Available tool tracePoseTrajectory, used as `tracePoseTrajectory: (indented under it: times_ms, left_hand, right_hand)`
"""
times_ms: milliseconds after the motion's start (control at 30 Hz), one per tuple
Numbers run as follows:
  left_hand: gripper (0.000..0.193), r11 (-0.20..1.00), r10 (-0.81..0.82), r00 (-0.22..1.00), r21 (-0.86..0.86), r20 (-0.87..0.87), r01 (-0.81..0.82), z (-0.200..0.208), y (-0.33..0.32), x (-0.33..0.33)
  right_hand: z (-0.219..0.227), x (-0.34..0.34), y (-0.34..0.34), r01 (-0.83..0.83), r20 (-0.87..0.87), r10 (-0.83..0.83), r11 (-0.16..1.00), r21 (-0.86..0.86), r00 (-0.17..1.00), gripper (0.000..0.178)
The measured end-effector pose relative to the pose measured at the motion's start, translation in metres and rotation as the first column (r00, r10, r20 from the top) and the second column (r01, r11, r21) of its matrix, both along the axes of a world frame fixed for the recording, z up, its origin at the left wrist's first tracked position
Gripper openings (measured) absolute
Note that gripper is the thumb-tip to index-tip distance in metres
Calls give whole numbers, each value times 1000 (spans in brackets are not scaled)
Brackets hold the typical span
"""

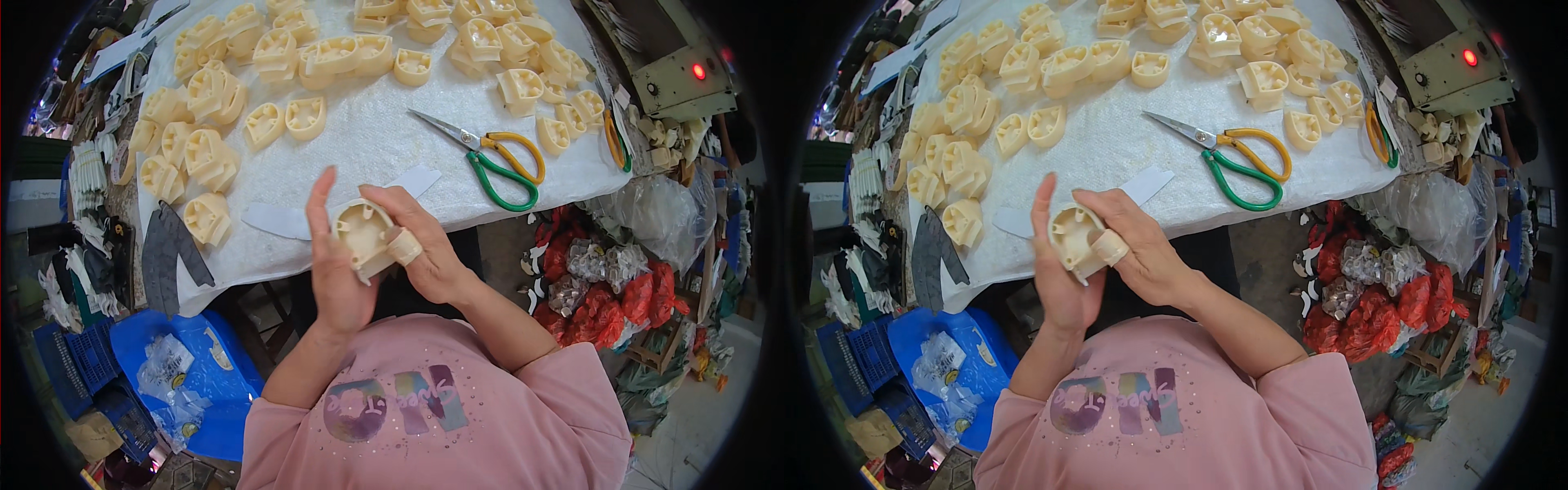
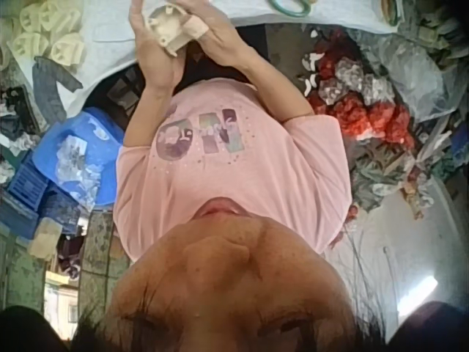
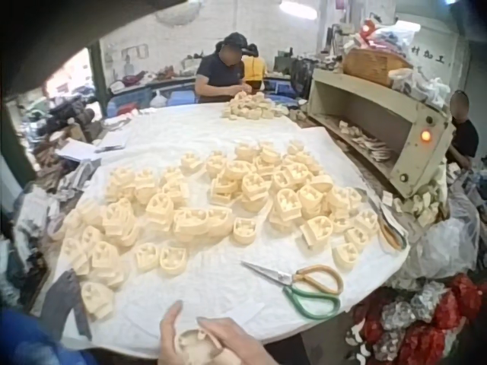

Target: Manually assembling and trimming foam or rubber shoe heel components and adding a paper backing strip.

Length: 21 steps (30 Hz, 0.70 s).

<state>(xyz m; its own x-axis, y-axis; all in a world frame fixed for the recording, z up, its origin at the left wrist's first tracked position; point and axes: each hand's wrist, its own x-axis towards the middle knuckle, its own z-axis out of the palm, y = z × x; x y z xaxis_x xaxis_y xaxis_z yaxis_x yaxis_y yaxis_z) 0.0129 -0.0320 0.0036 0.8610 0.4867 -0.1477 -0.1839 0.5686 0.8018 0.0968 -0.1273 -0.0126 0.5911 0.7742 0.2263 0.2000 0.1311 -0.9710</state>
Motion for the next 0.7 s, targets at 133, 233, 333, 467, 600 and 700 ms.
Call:
tracePoseTrajectory:
  times_ms: [133, 233, 333, 467, 600, 700]
  left_hand:
    - [84, 920, -103, 980, 390, 171, 28, -9, 19, -1]
    - [91, 691, -66, 976, 715, 209, -106, -10, 8, 6]
    - [73, 443, -59, 989, 884, -138, 149, -5, 24, -1]
    - [60, 851, -73, 983, 504, -168, 149, 14, 20, -2]
    - [58, 445, -66, 965, 859, -253, 255, 17, 32, -5]
    - [58, 365, -42, 993, 923, -115, 122, 16, 28, 0]
  right_hand:
    - [23, 17, -4, 260, 405, -227, 965, -28, 886, 54]
    - [41, 25, -7, -30, 135, 83, 935, -353, 987, 48]
    - [25, 24, -12, 123, 170, -115, 992, -39, 979, 42]
    - [21, 36, -13, 26, 279, -25, 1000, 0, 960, 30]
    - [26, 55, -17, -184, -443, 95, 969, -162, 891, 16]
    - [26, 54, -19, -250, -421, 196, 965, -76, 886, 20]
